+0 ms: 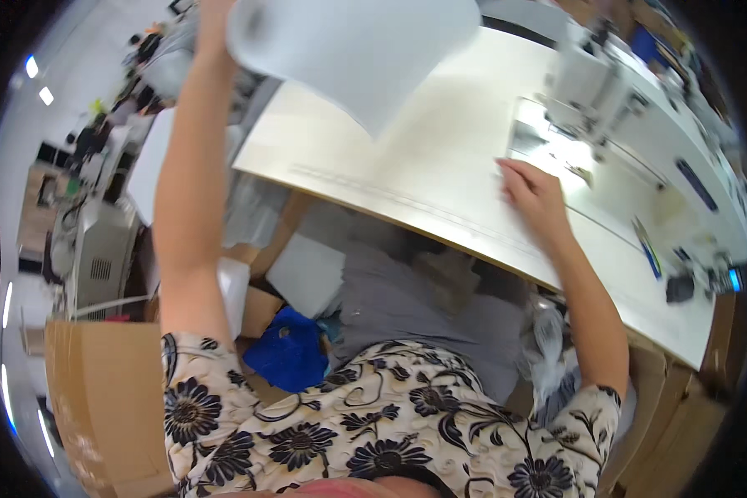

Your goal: Sewing a protective sleeve or cover using an industrial sewing machine.

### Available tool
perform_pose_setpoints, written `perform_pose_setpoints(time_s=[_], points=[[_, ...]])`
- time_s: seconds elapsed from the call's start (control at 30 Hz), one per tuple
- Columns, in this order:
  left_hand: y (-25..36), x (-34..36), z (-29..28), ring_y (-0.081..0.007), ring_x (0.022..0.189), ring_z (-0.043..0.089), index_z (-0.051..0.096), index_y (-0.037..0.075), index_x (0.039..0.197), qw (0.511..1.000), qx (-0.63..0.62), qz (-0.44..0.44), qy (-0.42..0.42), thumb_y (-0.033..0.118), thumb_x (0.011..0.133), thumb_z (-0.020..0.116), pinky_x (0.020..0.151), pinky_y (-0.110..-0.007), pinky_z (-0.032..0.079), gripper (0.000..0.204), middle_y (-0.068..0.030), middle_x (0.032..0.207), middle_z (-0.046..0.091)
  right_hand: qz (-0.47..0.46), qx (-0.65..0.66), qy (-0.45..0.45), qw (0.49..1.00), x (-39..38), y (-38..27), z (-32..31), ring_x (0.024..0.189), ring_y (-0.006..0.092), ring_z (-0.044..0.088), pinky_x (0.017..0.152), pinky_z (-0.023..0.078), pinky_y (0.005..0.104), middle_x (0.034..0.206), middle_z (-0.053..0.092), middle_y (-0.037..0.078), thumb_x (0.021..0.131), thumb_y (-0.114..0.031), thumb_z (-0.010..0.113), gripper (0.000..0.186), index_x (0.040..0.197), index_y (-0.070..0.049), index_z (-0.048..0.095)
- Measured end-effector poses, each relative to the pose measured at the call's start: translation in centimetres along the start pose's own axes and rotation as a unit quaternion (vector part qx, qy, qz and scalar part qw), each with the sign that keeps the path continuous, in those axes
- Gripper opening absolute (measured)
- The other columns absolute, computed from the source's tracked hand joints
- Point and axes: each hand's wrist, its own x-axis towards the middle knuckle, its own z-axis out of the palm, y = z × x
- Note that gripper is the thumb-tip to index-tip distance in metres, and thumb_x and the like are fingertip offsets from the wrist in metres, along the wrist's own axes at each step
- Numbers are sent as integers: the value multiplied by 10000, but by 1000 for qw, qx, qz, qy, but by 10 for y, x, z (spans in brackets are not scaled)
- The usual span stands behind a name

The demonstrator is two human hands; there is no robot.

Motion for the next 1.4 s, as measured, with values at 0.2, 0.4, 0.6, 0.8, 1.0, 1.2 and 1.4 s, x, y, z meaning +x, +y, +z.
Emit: perform_pose_setpoints(time_s=[0.2,0.4,0.6,0.8,1.0,1.2,1.4], points=[[-189,-4,-17,-387,890,677,694,10,942,962,264,38,54,223,913,574,788,-451,521,246,-236,942,699,6,60,-15,998,11,-4,7,682,57,574,614,481,214,761,654,9,986,-151,596,239,1158,-31,712],[-182,-68,50,-384,1222,548,590,132,1275,826,484,233,-172,411,924,607,937,-540,478,449,-170,1379,552,14,32,-10,999,4,-12,-6,688,39,544,624,459,185,793,644,-8,1004,-152,572,265,1208,-32,691],[-137,-180,123,-409,1424,328,528,166,1425,865,292,243,-328,569,937,540,1131,-629,234,633,-161,1509,438,-32,39,26,998,8,7,7,870,142,659,794,529,271,974,713,86,962,-154,607,271,1196,-48,695],[-121,-190,121,-382,1436,326,558,175,1401,848,227,294,-379,545,940,553,1159,-587,222,592,-131,1504,457,-243,-304,-56,920,-2,-9,8,1303,294,512,1102,385,428,1388,568,129,927,-342,656,416,1249,-79,663],[-124,-197,123,-347,1367,444,616,136,1325,867,221,302,-329,431,965,572,1144,-543,287,469,-137,1399,565,-228,-365,-106,896,5,-2,5,1409,283,409,1180,293,461,1451,520,119,924,-427,649,524,1334,-104,605],[-116,-274,60,-278,1061,641,686,18,1059,922,54,349,-162,108,863,710,944,-424,487,217,-103,1086,691,-243,-310,-103,914,24,37,9,1379,337,422,1155,322,435,1431,525,165,901,-273,683,463,1302,-51,615],[-202,-364,-61,-264,921,647,699,40,978,941,228,235,-84,105,858,702,805,-403,518,136,-84,957,702,-242,-441,-118,856,37,27,-29,1453,263,351,1195,259,402,1538,431,109,1000,-212,541,443,1427,-92,528]])
